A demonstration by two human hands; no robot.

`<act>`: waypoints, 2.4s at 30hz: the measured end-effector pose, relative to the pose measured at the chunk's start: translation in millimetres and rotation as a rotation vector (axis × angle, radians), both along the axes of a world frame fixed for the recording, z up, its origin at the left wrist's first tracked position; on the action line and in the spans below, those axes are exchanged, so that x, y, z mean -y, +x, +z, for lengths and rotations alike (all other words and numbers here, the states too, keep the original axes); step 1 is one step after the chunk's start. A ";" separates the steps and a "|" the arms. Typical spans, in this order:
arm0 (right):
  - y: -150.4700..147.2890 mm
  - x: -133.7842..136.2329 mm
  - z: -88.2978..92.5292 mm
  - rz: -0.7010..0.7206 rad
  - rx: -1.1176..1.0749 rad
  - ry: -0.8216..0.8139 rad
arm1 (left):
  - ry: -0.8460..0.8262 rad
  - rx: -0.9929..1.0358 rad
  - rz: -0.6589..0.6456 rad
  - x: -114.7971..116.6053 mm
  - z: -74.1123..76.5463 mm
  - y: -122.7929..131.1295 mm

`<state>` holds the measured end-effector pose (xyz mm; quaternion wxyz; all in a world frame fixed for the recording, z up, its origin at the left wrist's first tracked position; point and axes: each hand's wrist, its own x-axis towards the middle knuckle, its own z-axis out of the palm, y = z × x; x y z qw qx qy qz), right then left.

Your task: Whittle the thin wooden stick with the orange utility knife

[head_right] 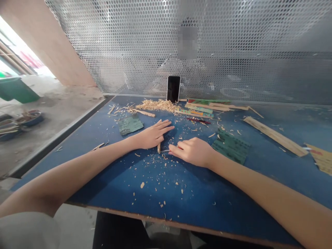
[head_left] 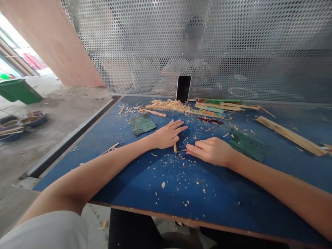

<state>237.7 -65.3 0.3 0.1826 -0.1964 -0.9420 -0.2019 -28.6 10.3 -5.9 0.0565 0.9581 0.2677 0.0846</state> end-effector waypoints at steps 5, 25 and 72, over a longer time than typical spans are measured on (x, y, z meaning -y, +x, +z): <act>2.0 1.1 1.3 -0.005 0.032 0.037 | -0.028 -0.019 0.004 1.0 3.3 0.9; 2.4 1.4 4.3 0.075 -0.036 0.160 | -0.075 -0.080 0.019 1.1 10.4 6.3; -14.0 19.3 4.9 -0.118 0.037 0.008 | -0.068 -0.112 0.005 -1.1 12.1 0.5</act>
